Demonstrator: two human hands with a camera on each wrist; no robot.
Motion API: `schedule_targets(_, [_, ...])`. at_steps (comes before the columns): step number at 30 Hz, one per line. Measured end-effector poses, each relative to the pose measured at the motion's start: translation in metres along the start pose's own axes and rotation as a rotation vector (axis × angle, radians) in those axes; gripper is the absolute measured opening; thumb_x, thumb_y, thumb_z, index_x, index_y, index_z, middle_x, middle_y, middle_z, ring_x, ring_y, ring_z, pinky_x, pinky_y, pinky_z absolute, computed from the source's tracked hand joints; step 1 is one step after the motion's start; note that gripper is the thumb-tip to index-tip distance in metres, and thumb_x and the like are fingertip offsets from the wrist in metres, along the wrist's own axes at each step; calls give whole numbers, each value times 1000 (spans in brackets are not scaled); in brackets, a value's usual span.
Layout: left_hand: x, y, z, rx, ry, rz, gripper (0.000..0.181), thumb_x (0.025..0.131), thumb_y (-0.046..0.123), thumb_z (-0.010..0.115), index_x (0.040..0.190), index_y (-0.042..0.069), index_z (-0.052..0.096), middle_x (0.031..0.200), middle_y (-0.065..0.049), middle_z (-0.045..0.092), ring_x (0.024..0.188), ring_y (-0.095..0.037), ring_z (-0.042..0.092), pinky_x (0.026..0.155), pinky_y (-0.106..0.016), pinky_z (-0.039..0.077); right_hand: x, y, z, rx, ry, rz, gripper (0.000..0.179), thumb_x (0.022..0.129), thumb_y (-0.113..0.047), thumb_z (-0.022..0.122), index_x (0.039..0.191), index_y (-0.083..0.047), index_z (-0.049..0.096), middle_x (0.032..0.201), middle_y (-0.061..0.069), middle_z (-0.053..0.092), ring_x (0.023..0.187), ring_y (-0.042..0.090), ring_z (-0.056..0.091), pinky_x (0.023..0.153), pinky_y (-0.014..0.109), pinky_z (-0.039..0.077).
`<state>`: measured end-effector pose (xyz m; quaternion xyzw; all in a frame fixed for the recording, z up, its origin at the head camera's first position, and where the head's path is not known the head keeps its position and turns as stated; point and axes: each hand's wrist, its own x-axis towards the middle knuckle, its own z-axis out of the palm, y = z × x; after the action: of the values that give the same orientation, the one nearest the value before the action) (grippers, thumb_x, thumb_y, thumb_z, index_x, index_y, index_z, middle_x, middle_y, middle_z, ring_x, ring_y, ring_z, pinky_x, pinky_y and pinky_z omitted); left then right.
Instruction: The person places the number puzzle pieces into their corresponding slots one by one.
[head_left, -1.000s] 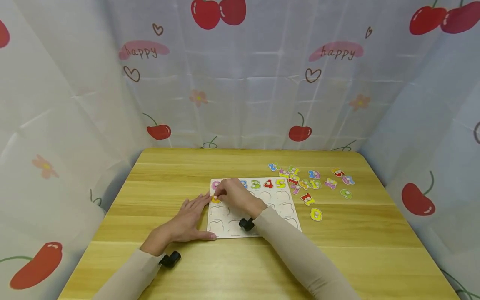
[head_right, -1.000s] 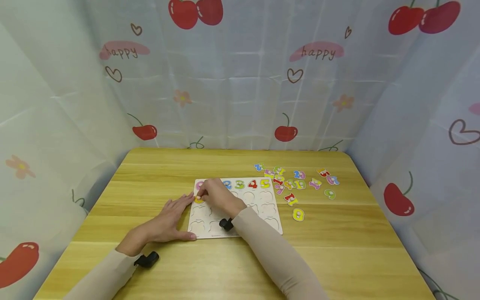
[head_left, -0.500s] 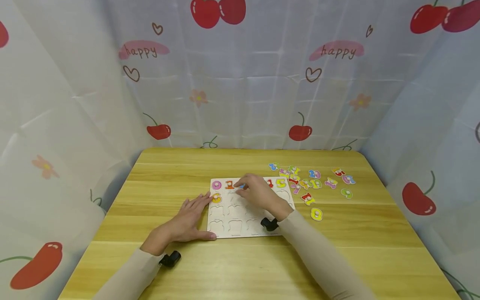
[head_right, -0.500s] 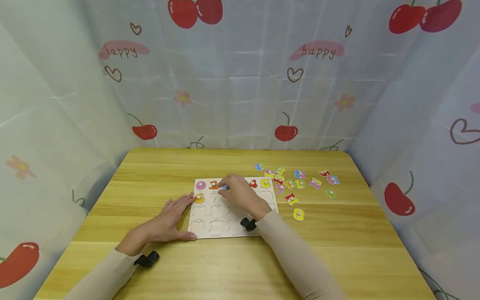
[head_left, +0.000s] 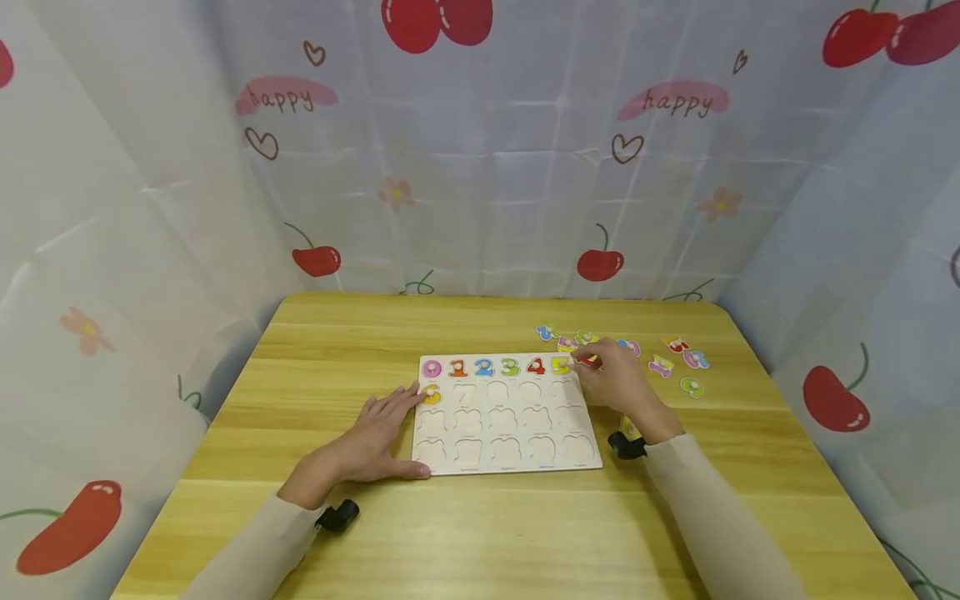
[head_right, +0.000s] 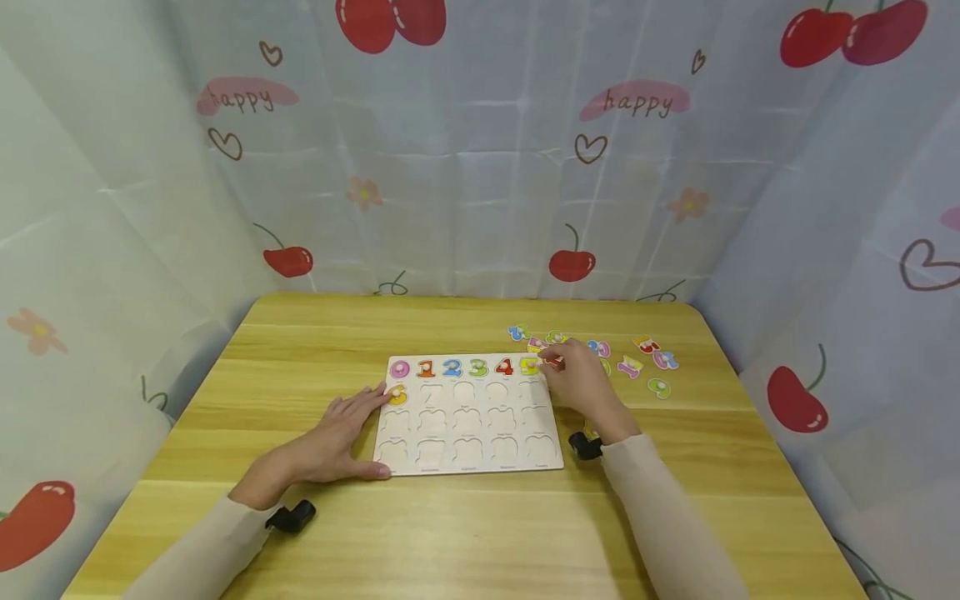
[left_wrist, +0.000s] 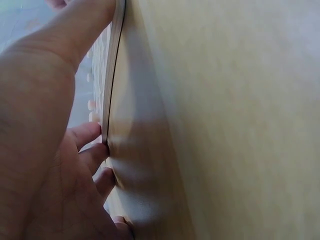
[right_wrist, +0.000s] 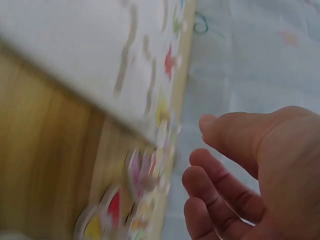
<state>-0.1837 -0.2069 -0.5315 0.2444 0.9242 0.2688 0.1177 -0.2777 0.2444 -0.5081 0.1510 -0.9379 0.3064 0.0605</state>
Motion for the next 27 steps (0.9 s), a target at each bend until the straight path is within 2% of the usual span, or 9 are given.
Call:
schedule_targets(4, [0, 0, 0, 2, 3, 2, 129, 93, 63, 95, 183, 2, 27, 196, -21, 21, 181, -54, 19, 140, -87, 10, -6, 20, -9, 22, -19, 48, 23, 108, -9, 83, 127, 3, 85, 125, 26, 79, 101, 38, 82, 79, 45, 71])
schedule_targets(6, [0, -1, -1, 1, 3, -1, 129, 93, 63, 96, 183, 2, 27, 196, -20, 21, 181, -54, 19, 140, -87, 10, -8, 27, -11, 24, -36, 63, 22, 108, -9, 83, 127, 3, 86, 119, 24, 82, 98, 37, 83, 79, 46, 71])
schedule_targets(12, [2, -1, 0, -8, -8, -10, 130, 92, 64, 96, 184, 3, 27, 196, -18, 20, 182, -52, 18, 141, -86, 9, -10, 37, -10, -11, -94, 108, 17, 110, -14, 82, 121, -3, 88, 104, 12, 87, 87, 21, 75, 77, 36, 61])
schedule_targets(21, [1, -3, 0, -10, -8, -7, 130, 93, 64, 95, 184, 3, 27, 196, -18, 20, 182, -52, 18, 141, -86, 10, -9, 32, -7, 4, -98, 158, 13, 112, -12, 79, 117, -4, 87, 100, 11, 84, 80, 20, 68, 70, 33, 56])
schedule_targets(27, [1, -3, 0, -5, -6, 0, 129, 93, 64, 95, 185, 4, 27, 196, -19, 20, 182, -53, 18, 140, -87, 10, -10, 23, -7, -14, -46, 145, 13, 112, -14, 81, 115, -5, 88, 106, 14, 85, 82, 20, 70, 67, 29, 54])
